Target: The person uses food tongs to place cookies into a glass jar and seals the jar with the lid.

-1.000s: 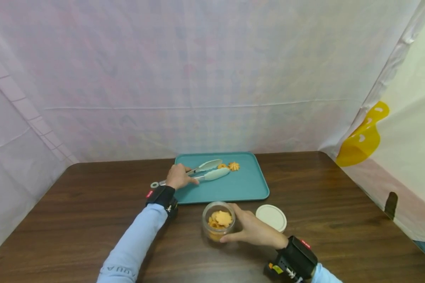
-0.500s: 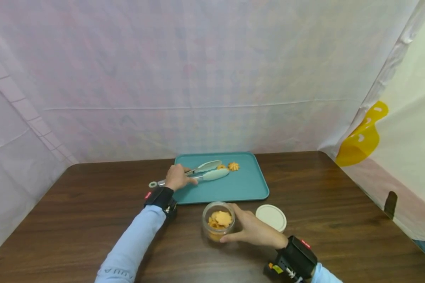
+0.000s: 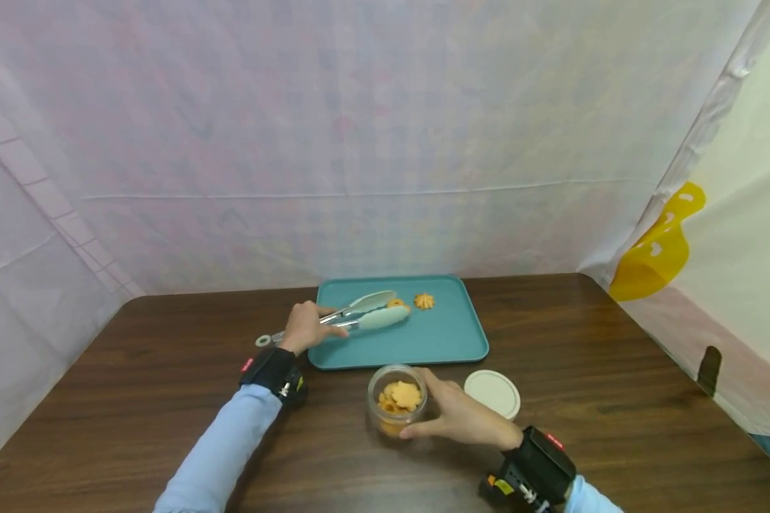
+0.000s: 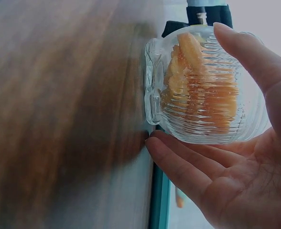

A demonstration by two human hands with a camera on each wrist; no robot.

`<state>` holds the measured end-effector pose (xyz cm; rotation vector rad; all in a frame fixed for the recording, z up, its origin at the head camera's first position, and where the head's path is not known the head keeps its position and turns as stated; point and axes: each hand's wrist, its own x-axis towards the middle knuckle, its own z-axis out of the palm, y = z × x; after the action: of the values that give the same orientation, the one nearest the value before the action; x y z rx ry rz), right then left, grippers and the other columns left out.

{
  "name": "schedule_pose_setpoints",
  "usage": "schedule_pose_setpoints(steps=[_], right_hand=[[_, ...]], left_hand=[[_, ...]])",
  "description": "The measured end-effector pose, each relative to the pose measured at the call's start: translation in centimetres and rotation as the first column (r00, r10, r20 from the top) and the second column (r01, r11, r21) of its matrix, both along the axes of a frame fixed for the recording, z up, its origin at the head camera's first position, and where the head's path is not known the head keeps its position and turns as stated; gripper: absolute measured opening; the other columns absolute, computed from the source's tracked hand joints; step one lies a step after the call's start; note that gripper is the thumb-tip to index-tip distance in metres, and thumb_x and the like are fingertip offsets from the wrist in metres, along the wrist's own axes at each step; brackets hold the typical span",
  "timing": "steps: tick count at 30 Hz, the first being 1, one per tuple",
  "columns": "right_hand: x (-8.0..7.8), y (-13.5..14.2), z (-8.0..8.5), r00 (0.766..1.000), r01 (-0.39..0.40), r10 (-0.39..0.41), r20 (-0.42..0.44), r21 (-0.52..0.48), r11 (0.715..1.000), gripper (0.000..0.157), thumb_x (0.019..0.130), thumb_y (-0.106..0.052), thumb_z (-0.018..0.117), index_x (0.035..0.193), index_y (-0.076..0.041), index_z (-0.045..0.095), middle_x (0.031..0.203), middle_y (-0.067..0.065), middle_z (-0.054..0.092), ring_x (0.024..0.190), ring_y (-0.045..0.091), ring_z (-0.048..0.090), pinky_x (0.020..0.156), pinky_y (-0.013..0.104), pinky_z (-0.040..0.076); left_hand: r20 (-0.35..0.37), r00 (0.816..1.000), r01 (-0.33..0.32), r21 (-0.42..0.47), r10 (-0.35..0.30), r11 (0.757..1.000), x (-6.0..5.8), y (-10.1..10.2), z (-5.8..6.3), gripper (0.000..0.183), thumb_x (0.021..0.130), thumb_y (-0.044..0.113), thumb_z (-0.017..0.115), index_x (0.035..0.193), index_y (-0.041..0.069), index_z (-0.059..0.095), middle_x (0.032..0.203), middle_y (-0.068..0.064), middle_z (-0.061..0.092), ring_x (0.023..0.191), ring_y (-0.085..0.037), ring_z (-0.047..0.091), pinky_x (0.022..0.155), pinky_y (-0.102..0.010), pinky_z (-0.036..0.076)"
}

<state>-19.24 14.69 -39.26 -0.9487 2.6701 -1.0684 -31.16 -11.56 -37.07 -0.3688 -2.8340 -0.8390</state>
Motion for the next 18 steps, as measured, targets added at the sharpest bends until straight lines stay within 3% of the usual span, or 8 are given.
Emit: schedule_pose_setpoints(steps=[4,8,12,18], right_hand=[[0.0,0.0,0.1,1.000,0.001,-0.001,0.017,-0.002,1.000,0.082,0.073,-0.050,0.065,0.137,-0.013,0.027,0.127,0.008,0.048,0.114,0.020,0.048,0.092,0.039,0.040],[0.0,0.0,0.1,0.999,0.007,-0.007,0.033,0.000,1.000,0.083,0.074,-0.049,0.065,0.137,-0.014,0.026,0.128,0.009,0.048,0.114,0.021,0.048,0.092,0.039,0.039],[0.1,0.0,0.2,0.999,0.010,-0.010,0.053,0.002,1.000,0.084,0.074,-0.048,0.065,0.138,-0.013,0.025,0.128,0.010,0.047,0.115,0.022,0.048,0.093,0.040,0.038],[0.1,-0.1,0.2,0.998,0.015,-0.015,0.062,0.008,1.000,0.084,0.074,-0.048,0.065,0.139,-0.013,0.024,0.129,0.010,0.047,0.115,0.022,0.047,0.093,0.040,0.038]], left_hand=[[-0.005,1.000,0.013,0.007,-0.013,1.000,0.7,-0.6,0.4,0.055,0.065,0.033,0.078,0.109,0.002,0.064,0.091,-0.021,0.065,0.065,-0.018,0.052,0.058,-0.026,0.040],[-0.001,0.999,0.053,0.048,-0.053,0.997,1.5,-1.1,0.9,0.056,0.067,0.031,0.077,0.111,0.000,0.062,0.069,-0.018,0.064,0.049,-0.012,0.030,0.050,-0.024,0.027],[-0.002,0.996,0.088,0.083,-0.088,0.993,2.4,-1.5,1.2,0.057,0.067,0.030,0.077,0.113,0.000,0.061,0.047,-0.007,0.048,0.047,-0.010,0.015,0.047,-0.024,0.019],[0.003,0.989,0.147,0.110,-0.148,0.983,3.7,-2.2,1.7,0.053,0.068,0.029,0.075,0.113,0.004,0.062,0.039,-0.001,0.032,0.047,-0.011,0.009,0.046,-0.025,0.017]])
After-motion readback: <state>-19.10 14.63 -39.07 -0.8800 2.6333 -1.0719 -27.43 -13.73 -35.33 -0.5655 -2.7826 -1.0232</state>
